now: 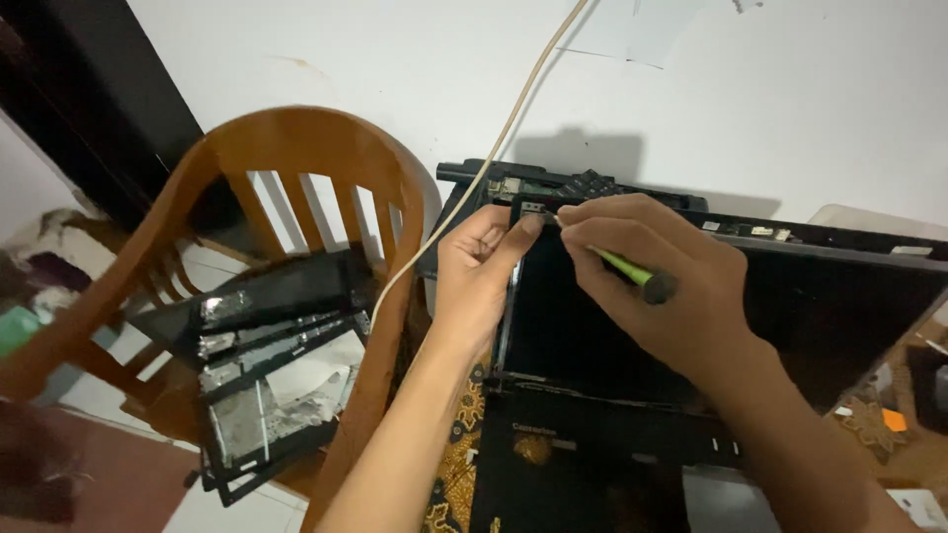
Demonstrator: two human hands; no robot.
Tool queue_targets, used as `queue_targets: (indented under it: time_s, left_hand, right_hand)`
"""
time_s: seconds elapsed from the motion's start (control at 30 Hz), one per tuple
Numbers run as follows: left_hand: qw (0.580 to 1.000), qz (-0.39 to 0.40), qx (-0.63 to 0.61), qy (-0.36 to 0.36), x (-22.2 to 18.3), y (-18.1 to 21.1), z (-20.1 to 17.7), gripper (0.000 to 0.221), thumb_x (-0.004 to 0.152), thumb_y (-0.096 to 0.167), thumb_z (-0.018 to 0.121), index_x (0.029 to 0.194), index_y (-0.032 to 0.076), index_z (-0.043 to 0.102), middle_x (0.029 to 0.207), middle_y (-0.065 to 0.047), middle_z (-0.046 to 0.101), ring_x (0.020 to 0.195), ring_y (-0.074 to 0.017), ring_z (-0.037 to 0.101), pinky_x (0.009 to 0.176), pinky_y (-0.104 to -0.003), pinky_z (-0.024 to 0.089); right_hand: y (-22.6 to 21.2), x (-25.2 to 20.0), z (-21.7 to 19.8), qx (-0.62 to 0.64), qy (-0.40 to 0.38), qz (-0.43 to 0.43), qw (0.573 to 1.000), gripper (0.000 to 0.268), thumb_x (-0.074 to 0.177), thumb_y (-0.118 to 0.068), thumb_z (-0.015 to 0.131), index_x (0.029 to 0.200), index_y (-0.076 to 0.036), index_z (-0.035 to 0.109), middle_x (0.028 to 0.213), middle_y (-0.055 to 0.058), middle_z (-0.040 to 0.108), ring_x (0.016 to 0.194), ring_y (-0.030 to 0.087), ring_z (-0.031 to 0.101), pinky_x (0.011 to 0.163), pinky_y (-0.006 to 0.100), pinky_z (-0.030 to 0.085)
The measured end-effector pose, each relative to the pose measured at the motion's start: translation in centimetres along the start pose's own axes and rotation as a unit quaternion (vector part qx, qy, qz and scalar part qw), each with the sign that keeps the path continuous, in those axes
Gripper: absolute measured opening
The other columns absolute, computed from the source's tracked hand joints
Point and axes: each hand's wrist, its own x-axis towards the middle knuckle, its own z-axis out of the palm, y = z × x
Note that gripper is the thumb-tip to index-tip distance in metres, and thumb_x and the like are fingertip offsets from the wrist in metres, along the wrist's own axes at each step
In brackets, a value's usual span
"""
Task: Disassembling and repairing a laptop screen and bezel using a screwdriver and manual prying.
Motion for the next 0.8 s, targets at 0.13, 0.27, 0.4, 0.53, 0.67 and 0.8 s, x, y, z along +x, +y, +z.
queue_targets:
  time_s: [0.13,0.27,0.4,0.53,0.67,0.8]
  left_hand:
    - [0.999,-0.008,0.036,0.025,-0.3,0.4,0.2,0.029,0.096,0.028,0.068,0.076,0.020,0.049,0.069,0.010,0.033,0.067,-0.0035,0.032,0.063,-0.025,0.026]
    - [0.999,-0.014,0.038,0.009,-0.6,1.4,0.1,0.024,0.097,0.033,0.067,0.081,0.016,0.059,0.069,0.008,0.040,0.068,-0.0056,0.037,0.064,-0.026,0.031]
    - [0.998,-0.028,0.041,0.028,-0.4,0.3,0.3,0.030,0.094,0.038,0.068,0.079,0.016,0.057,0.068,0.008,0.041,0.066,-0.0045,0.038,0.062,-0.025,0.029]
    - [1.000,-0.008,-0.007,0.023,-0.4,0.7,0.4,0.030,0.095,0.033,0.068,0.074,0.017,0.053,0.068,0.008,0.037,0.067,-0.0050,0.034,0.063,-0.026,0.029]
    - [1.000,-0.003,-0.008,0.022,-0.4,0.8,0.4,0.035,0.095,0.029,0.068,0.069,0.017,0.047,0.068,0.008,0.033,0.066,-0.0058,0.031,0.062,-0.027,0.027]
    - [0.999,-0.017,0.018,0.021,-0.6,1.3,0.3,0.034,0.095,0.033,0.068,0.071,0.017,0.050,0.065,0.007,0.032,0.062,-0.0059,0.030,0.059,-0.027,0.026]
  right_hand:
    - [-0.8,0.5,-0.4,-0.027,-0.027,-0.006,0.999,0.007,0.099,0.005,0.071,0.104,0.001,0.070,0.109,0.016,0.076,0.102,0.025,0.075,0.092,0.029,0.057]
    - [-1.2,0.3,-0.3,-0.039,-0.026,0.027,0.999,0.009,0.099,0.007,0.074,0.106,0.002,0.073,0.111,0.017,0.076,0.103,0.024,0.075,0.094,0.030,0.059]
    - [-2.6,1.3,-0.4,-0.030,-0.034,0.023,0.999,0.005,0.097,0.013,0.074,0.100,0.011,0.071,0.106,0.025,0.074,0.099,0.030,0.075,0.092,0.036,0.061]
    - [-2.8,1.5,-0.7,-0.087,-0.054,0.000,0.995,0.008,0.098,0.012,0.078,0.103,0.010,0.071,0.109,0.025,0.075,0.103,0.032,0.076,0.094,0.037,0.060]
    - [-2.3,1.0,-1.3,-0.161,-0.109,0.056,0.979,0.008,0.103,-0.009,0.076,0.111,-0.006,0.077,0.117,0.011,0.078,0.111,0.024,0.075,0.086,0.031,0.056]
    - [-2.7,1.4,-1.3,-0.108,-0.093,0.096,0.985,0.011,0.098,-0.004,0.079,0.108,-0.001,0.074,0.113,0.014,0.077,0.110,0.023,0.075,0.096,0.031,0.058]
